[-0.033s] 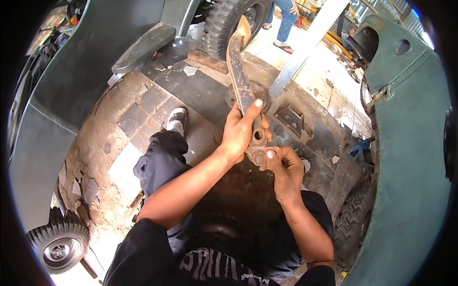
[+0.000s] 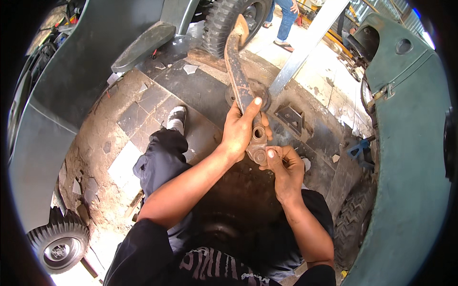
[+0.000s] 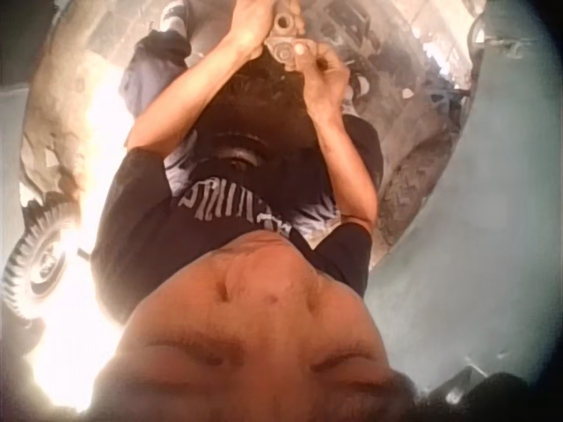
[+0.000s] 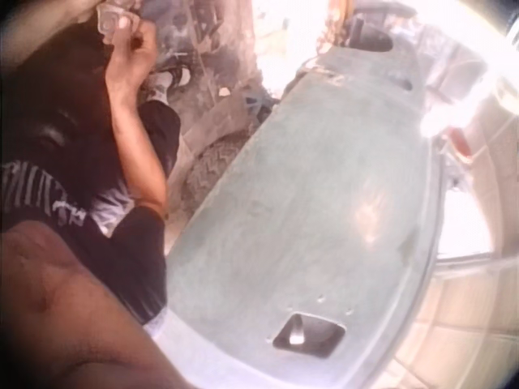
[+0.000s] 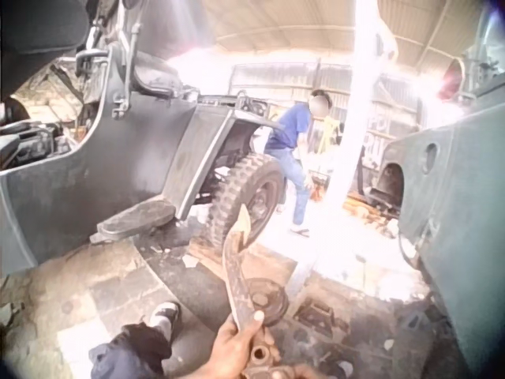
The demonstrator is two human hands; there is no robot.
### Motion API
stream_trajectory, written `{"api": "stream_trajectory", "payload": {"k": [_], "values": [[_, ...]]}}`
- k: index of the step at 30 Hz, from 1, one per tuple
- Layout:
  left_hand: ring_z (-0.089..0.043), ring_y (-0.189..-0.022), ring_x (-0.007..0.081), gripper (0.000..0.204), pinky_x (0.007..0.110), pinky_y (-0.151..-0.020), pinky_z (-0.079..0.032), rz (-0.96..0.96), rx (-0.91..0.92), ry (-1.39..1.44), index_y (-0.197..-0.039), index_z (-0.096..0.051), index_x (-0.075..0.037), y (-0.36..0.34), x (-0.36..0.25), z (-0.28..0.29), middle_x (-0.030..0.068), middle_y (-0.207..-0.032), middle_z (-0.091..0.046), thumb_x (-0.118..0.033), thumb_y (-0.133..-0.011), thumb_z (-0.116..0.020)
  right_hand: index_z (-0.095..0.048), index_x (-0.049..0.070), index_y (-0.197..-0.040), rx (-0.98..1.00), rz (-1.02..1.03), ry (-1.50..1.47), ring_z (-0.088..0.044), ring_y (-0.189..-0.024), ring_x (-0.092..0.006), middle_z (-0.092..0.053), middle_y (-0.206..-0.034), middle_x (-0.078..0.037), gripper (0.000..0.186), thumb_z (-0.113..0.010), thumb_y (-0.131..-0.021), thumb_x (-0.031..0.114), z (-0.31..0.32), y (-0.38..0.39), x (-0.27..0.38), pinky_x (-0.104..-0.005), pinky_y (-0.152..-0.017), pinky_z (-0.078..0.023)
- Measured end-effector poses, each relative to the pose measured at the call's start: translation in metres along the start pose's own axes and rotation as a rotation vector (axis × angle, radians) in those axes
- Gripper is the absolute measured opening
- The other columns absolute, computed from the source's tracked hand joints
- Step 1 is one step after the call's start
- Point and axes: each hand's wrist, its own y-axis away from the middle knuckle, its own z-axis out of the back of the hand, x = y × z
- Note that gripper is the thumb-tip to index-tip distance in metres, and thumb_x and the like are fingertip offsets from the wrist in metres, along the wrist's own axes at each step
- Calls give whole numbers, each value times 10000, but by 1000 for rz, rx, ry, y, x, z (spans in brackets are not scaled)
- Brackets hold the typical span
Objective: The person sits on the floor of a workshop and uses a metal file to smooth the edges of a small metal component. They then use a small tool to adjust or clean the interior of the part.
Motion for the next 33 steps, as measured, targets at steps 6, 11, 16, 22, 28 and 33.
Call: {"api": "stream_trajectory", "payload": {"k": [6,11,16,22,28,33], "values": [[-641,-578,204,324,353,-528,-567,1,-52,8,-1150,-465,-59,-2,6,1,78,-752,-615,-331,-1038,-601,-644,-24,-939,36,-53,118,-661,-725,-122,-710,-936,-110,197,-697,-994,158,3,-15,3,-279,-626,-576],[-637,-581,197,327,346,-535,-564,-25,-7,-79,-1157,-478,-55,-1,8,3,81,-755,-617,-327,-1034,-612,-677,-29,-993,24,-112,135,-646,-659,-108,-710,-879,-90,176,-709,-983,144,3,-13,7,-248,-579,-514],[-646,-590,198,371,348,-539,-569,17,18,-62,-1178,-476,-48,3,-5,0,79,-755,-615,-351,-1024,-624,-696,-17,-1024,119,-94,245,-641,-701,-90,-715,-909,-58,160,-744,-957,119,24,-8,14,-234,-611,-504],[-650,-594,192,375,336,-536,-564,48,-18,-47,-1187,-477,-44,4,-5,2,78,-761,-614,-348,-1025,-623,-701,-23,-1032,99,-64,251,-591,-671,-67,-702,-861,-33,199,-784,-925,123,13,-13,22,-216,-597,-469],[-644,-591,176,353,315,-519,-530,-29,4,-123,-1189,-499,-38,0,6,9,77,-762,-618,-312,-1020,-644,-701,-24,-996,163,-214,225,-578,-665,-63,-700,-826,-47,231,-827,-882,132,10,-30,21,-217,-581,-453],[-642,-600,160,352,302,-528,-518,-13,33,-184,-1193,-517,-33,8,-5,5,73,-760,-635,-305,-1016,-653,-701,-15,-967,181,-223,312,-584,-655,-68,-714,-829,-66,225,-840,-867,130,18,-26,29,-224,-579,-455]]}}
